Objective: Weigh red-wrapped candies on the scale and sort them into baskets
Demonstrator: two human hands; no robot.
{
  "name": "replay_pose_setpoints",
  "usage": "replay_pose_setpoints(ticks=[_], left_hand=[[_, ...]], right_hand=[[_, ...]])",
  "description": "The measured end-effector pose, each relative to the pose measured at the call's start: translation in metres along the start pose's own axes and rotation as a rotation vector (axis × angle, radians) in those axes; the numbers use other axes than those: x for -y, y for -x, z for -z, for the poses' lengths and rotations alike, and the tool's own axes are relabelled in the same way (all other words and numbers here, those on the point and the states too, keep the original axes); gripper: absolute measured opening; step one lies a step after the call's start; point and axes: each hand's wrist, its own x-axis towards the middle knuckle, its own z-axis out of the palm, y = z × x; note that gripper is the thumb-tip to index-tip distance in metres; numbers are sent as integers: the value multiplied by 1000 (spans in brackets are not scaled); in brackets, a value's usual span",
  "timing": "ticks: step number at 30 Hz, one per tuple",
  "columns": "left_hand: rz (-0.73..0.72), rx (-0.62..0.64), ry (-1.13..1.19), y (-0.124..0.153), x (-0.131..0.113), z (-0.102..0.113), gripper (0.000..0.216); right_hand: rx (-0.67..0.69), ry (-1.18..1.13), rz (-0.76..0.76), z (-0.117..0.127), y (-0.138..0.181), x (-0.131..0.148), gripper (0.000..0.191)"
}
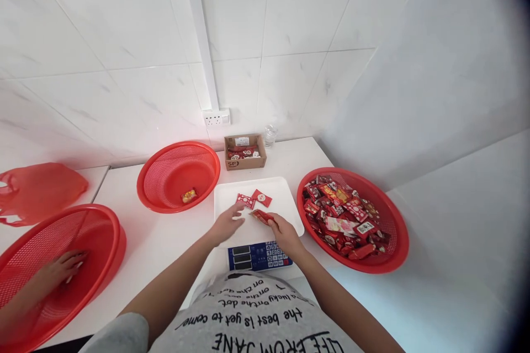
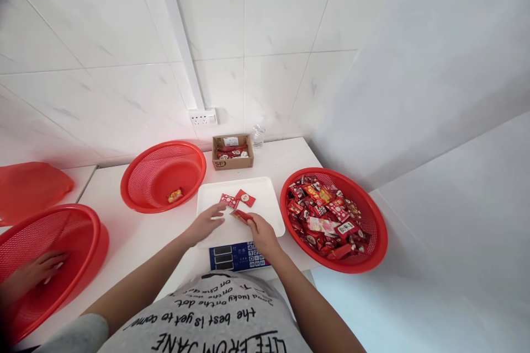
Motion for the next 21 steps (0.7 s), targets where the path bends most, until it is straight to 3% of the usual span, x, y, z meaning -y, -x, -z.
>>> replay_pose_setpoints(ticks=[4, 8, 11, 14, 16, 19, 21], left_hand=[[-93, 101, -126, 0, 6, -24, 42], [17, 244, 41, 3, -1, -28, 31], [82, 245, 139, 5, -2, -28, 32], [110, 138, 231, 3, 1, -23, 31], [130, -24, 369, -3, 0, -12, 29], [111, -265, 545, -18, -11, 18, 20], [61, -349, 610, -27, -22, 41, 17]], right_hand=[[40, -393, -179, 0, -2, 9, 34], [87, -708, -334, 2, -1, 15, 34], [74, -804, -379, 2, 0, 12, 30], [-17, -865, -454, 3, -1, 7, 22], [-78, -894, -512, 5, -1, 4, 17], [-101, -909, -561, 9, 1, 2, 13], [-79, -906, -551, 10, 2, 3, 13]])
